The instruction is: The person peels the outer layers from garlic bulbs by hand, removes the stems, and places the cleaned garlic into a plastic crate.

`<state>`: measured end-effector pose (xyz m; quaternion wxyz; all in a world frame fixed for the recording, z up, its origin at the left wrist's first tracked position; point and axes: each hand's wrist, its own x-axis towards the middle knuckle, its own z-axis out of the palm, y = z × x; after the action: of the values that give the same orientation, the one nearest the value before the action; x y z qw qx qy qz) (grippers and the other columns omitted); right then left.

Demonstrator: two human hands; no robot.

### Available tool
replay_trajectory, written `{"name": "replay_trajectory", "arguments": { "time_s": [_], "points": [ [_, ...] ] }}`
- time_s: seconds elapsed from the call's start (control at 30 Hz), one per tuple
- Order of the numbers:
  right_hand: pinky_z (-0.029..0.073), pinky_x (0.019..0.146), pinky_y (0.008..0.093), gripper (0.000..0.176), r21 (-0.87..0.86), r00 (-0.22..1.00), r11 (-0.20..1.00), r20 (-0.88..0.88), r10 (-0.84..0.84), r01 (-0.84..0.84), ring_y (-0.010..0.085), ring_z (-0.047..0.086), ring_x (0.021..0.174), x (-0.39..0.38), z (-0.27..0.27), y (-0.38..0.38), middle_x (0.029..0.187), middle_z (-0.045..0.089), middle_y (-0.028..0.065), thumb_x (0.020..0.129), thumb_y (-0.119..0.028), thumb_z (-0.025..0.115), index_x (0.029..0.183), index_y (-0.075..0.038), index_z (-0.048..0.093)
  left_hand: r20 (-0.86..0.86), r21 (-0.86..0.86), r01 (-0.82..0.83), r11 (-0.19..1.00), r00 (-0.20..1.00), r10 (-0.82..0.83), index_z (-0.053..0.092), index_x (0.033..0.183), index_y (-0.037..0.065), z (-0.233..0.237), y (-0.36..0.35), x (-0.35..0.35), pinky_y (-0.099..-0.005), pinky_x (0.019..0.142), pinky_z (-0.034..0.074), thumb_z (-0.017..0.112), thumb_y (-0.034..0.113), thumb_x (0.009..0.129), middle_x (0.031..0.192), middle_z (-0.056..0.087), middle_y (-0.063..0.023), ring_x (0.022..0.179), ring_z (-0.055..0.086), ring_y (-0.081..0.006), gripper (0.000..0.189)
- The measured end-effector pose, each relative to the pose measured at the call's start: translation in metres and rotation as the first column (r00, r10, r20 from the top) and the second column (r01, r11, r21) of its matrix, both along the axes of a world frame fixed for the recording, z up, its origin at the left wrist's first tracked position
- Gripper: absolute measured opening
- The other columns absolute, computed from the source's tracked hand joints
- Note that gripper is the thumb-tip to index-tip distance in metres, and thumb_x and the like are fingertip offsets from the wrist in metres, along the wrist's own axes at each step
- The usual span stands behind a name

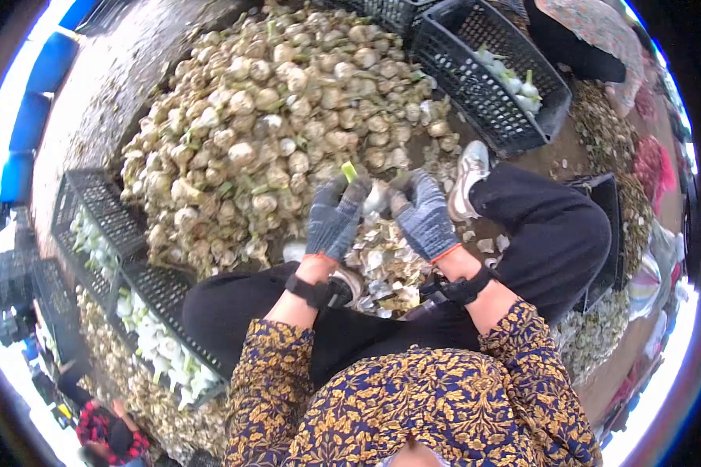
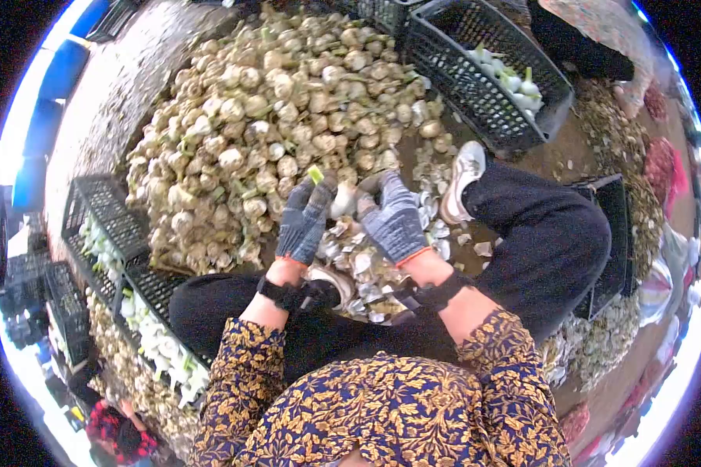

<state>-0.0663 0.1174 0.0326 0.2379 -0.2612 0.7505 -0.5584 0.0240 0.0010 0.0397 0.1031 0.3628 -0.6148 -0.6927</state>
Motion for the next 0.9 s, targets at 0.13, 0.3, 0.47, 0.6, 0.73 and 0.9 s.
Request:
{"name": "replay_trajectory", "arguments": {
  "time_s": [0.13, 0.3, 0.47, 0.6, 0.73, 0.9],
  "points": [
    [0.044, 0.063, 0.0233, 0.013, -0.060, 0.946, 0.994, 0.318, -0.065, 0.088, 0.0093, 0.050, 0.070, 0.005, 0.025, -0.006, 0.079, 0.052, 0.0033, 0.081, -0.007, 0.053, 0.092, -0.002, 0.048, -0.079, 0.275, -0.091, 0.957, 0.990, 0.117, 0.053, 0.109, 0.004, -0.011, -0.004, 0.004, -0.0250, 0.062, 0.049, 0.048, 0.026, 0.087, 0.095, 0.058, -0.0049, 0.081, 0.056, -0.0125, 0.031],
    [0.041, 0.075, 0.0250, 0.017, -0.115, 0.974, 0.983, 0.195, -0.120, 0.144, 0.0128, 0.050, 0.081, 0.004, 0.012, -0.007, 0.087, 0.052, 0.0063, 0.079, -0.003, 0.053, 0.095, -0.001, 0.046, -0.142, 0.569, -0.186, 0.801, 0.937, 0.319, 0.047, 0.112, 0.002, -0.030, -0.005, 0.002, -0.0329, 0.071, 0.050, 0.043, 0.023, 0.088, 0.101, 0.056, -0.0095, 0.089, 0.056, -0.0195, 0.032],
    [0.041, 0.076, 0.0246, 0.022, -0.197, 0.968, 0.973, 0.241, -0.070, 0.119, 0.0124, 0.050, 0.082, 0.006, 0.032, -0.010, 0.091, 0.053, 0.0045, 0.079, -0.001, 0.050, 0.101, -0.002, 0.049, -0.039, 0.615, -0.267, 0.742, 0.930, 0.366, 0.052, 0.102, 0.011, -0.017, -0.004, -0.004, -0.0314, 0.062, 0.051, 0.047, 0.037, 0.086, 0.090, 0.057, -0.0053, 0.078, 0.057, -0.0166, 0.031],
    [0.047, 0.069, 0.0254, 0.020, -0.221, 0.923, 0.971, 0.384, -0.003, 0.095, 0.0122, 0.053, 0.081, -0.001, 0.048, -0.002, 0.094, 0.054, 0.0038, 0.082, -0.007, 0.049, 0.102, -0.004, 0.051, -0.133, 0.486, -0.217, 0.847, 0.939, 0.317, 0.052, 0.103, 0.010, -0.028, -0.009, 0.001, -0.0295, 0.061, 0.050, 0.045, 0.033, 0.088, 0.089, 0.058, -0.0047, 0.075, 0.058, -0.0169, 0.028],
    [0.050, 0.072, 0.0286, 0.021, -0.233, 0.853, 0.959, 0.521, -0.018, 0.162, 0.0154, 0.055, 0.084, -0.015, 0.060, 0.017, 0.097, 0.054, 0.0054, 0.083, -0.009, 0.047, 0.103, -0.004, 0.051, -0.075, 0.635, -0.341, 0.693, 0.866, 0.495, 0.051, 0.108, 0.009, -0.032, -0.016, 0.000, -0.0289, 0.067, 0.050, 0.043, 0.030, 0.088, 0.093, 0.060, -0.0084, 0.080, 0.059, -0.0180, 0.029],
    [0.048, 0.075, 0.0305, 0.026, -0.085, 0.736, 0.994, 0.677, 0.004, 0.072, 0.0200, 0.053, 0.094, -0.046, 0.054, 0.045, 0.106, 0.051, 0.0148, 0.083, -0.013, 0.048, 0.107, -0.002, 0.048, -0.085, 0.697, -0.351, 0.626, 0.825, 0.558, 0.051, 0.107, 0.010, -0.026, -0.023, 0.002, -0.0286, 0.070, 0.049, 0.044, 0.031, 0.088, 0.097, 0.061, -0.0086, 0.085, 0.060, -0.0190, 0.030]
  ]
}}
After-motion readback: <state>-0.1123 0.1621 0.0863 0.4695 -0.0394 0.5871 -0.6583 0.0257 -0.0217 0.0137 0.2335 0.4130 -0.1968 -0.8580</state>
